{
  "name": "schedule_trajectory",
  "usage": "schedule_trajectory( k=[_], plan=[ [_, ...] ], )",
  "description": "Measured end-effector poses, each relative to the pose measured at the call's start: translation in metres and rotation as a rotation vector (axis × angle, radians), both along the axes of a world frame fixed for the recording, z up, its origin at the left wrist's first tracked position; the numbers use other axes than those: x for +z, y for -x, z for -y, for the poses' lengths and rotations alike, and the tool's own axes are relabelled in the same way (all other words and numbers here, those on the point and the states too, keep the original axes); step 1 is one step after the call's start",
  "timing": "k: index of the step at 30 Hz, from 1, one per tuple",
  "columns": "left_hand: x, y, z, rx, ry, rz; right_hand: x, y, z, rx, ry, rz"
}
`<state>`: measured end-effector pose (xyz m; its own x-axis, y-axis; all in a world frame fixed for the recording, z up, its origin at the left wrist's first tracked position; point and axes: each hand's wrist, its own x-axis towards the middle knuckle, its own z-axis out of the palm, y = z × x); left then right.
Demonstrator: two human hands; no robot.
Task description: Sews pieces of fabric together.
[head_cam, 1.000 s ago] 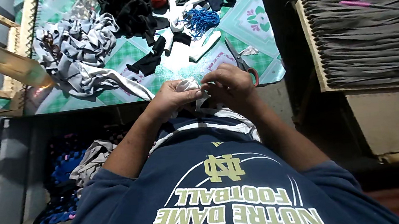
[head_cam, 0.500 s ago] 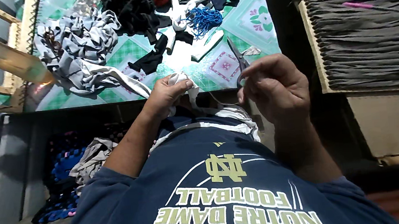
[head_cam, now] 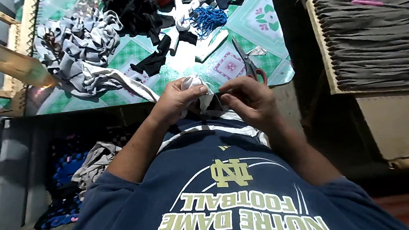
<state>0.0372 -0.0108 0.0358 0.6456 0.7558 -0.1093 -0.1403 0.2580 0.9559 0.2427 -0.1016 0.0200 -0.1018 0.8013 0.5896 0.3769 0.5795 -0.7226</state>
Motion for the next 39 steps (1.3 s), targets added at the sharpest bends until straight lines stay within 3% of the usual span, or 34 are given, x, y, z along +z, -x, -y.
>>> schedule_trajectory(
  k=[7, 13, 18, 29, 35, 39],
  plan=[
    [-0.005, 0.0, 0.003, -0.045, -0.231, -0.001, -0.001, 0.0, -0.012, -0.015, 0.114, -0.063],
    [0.006, 0.005, 0.003, -0.273, -0.4, -0.079, 0.0, -0.006, -0.024, 0.319, 0.395, -0.25],
    [0.024, 0.012, -0.002, -0.443, -0.502, -0.23, -0.005, -0.003, -0.032, 0.492, 0.481, -0.36],
    [0.03, 0.011, -0.006, -0.528, -0.649, -0.375, 0.002, -0.006, -0.033, 0.523, 0.44, -0.313],
    [0.03, 0.008, -0.009, -0.554, -0.568, -0.336, 0.007, -0.003, -0.028, 0.441, 0.312, -0.239],
    [0.027, 0.008, -0.009, -0.546, -0.442, -0.287, 0.007, 0.001, -0.024, 0.283, 0.094, -0.07]
  ],
)
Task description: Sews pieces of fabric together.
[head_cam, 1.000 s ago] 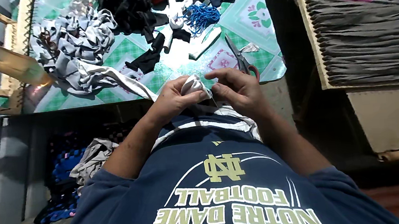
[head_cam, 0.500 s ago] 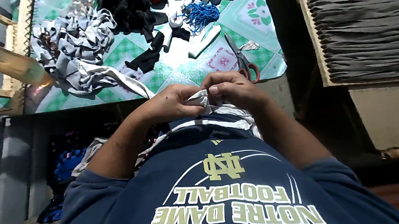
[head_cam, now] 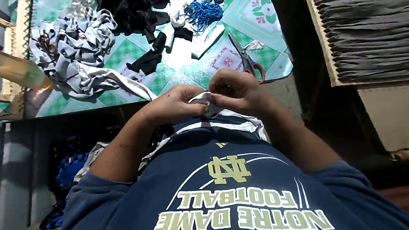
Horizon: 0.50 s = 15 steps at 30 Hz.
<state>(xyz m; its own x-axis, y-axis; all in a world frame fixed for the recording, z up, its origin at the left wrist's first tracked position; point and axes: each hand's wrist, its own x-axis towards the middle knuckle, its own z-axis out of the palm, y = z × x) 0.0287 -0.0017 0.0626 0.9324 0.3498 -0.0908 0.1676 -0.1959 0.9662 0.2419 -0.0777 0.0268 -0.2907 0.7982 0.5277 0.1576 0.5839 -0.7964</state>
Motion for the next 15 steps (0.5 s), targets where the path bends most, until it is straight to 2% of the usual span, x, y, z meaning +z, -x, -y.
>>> schedule_trajectory(
  k=[3, 6, 11, 15],
  plan=[
    [-0.002, 0.0, 0.001, 0.035, 0.055, 0.011, 0.0, 0.001, 0.002, -0.145, -0.246, 0.189],
    [-0.003, 0.0, 0.001, 0.051, 0.084, 0.023, 0.003, 0.002, 0.007, -0.273, -0.389, 0.369],
    [-0.005, -0.001, 0.002, 0.065, 0.11, 0.05, 0.007, 0.001, 0.012, -0.332, -0.486, 0.548],
    [-0.008, -0.001, 0.002, 0.065, 0.074, 0.069, 0.007, 0.0, 0.012, -0.284, -0.404, 0.453]
  ],
)
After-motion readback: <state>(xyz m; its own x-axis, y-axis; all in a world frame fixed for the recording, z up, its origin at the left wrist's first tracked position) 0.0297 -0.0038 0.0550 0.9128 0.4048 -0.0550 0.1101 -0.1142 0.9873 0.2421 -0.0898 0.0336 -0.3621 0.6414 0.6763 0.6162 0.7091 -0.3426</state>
